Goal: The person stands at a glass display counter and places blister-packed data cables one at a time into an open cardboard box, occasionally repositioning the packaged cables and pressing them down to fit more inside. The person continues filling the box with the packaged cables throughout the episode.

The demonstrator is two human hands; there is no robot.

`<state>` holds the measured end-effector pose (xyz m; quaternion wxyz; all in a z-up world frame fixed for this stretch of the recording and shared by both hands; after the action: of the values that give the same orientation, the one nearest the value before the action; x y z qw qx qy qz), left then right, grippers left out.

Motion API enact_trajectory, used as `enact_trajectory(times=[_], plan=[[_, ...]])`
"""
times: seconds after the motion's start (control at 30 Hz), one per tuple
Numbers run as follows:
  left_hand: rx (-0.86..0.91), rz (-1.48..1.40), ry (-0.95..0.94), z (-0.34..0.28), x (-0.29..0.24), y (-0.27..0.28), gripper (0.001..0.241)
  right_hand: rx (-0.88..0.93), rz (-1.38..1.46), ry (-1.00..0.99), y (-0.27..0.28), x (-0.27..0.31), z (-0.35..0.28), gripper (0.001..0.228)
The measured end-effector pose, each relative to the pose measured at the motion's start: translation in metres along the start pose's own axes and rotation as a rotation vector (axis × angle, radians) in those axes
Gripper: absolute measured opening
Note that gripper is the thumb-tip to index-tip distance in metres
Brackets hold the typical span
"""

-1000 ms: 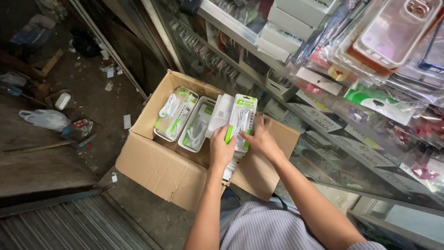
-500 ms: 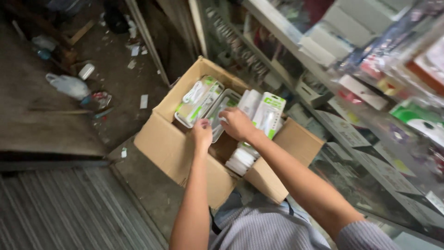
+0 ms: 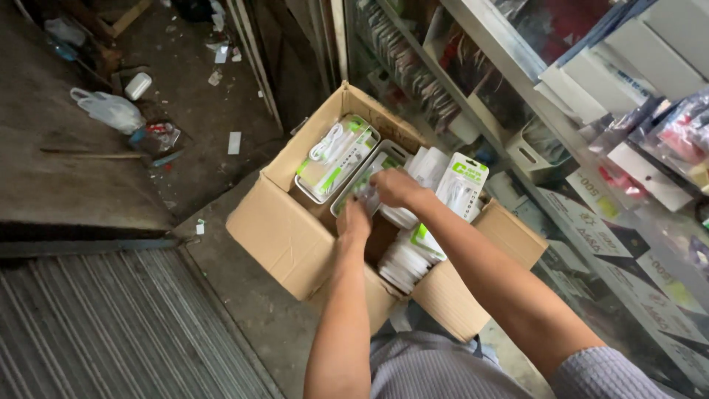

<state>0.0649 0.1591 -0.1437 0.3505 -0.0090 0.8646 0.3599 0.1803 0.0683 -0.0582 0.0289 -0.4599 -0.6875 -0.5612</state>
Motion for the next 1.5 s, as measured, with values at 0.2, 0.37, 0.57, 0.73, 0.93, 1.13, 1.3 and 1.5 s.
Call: enact_trajectory(times=[0.2, 0.37, 0.57, 0.73, 0.93, 1.13, 1.3, 1.5], plan=[[0.084, 0.576, -0.212, 0.048, 0.037, -0.067, 0.029, -0.113, -0.009, 0.12, -0.003, -0.021, 0.015, 0.04], [0.099, 0.493, -0.073, 0.06, 0.03, -0.06, 0.029, -0.21, 0.206, 0.118, 0.027, -0.007, 0.009, 0.031], [0.116, 0.312, -0.092, 0.011, -0.027, 0.005, 0.025, -0.401, 0.311, 0.147, 0.037, -0.023, 0.0, 0.026], [0.225, -0.197, -0.06, 0.015, -0.025, 0.019, 0.027, -0.655, 0.532, 0.153, 0.048, -0.038, -0.017, 0.037], [0.412, -0.517, -0.152, -0.015, -0.086, 0.07, 0.023, -0.192, 0.879, -0.009, 0.062, -0.003, -0.034, 0.045], [0.226, -0.408, -0.367, -0.023, -0.118, 0.076, 0.027, -0.293, 0.991, -0.026, 0.065, -0.008, -0.031, 0.034], [-0.016, 0.247, -0.219, 0.004, -0.062, 0.025, 0.02, -0.368, 0.919, -0.192, 0.065, -0.034, -0.039, 0.023], [-0.054, 0.471, 0.094, 0.056, 0.016, -0.04, 0.038, -0.402, 1.071, -0.218, 0.065, -0.032, -0.047, 0.025]])
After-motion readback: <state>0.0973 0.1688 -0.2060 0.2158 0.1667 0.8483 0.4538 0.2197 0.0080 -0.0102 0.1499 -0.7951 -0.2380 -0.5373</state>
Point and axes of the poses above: each hand's wrist, its own z-axis towards the middle knuckle, its own y-axis out of the back of the hand, x = y × z, the point moved 6 cm from there along z, towards the middle knuckle, and after that the axes turned 7 degrees about y, right-handed, at the moved point
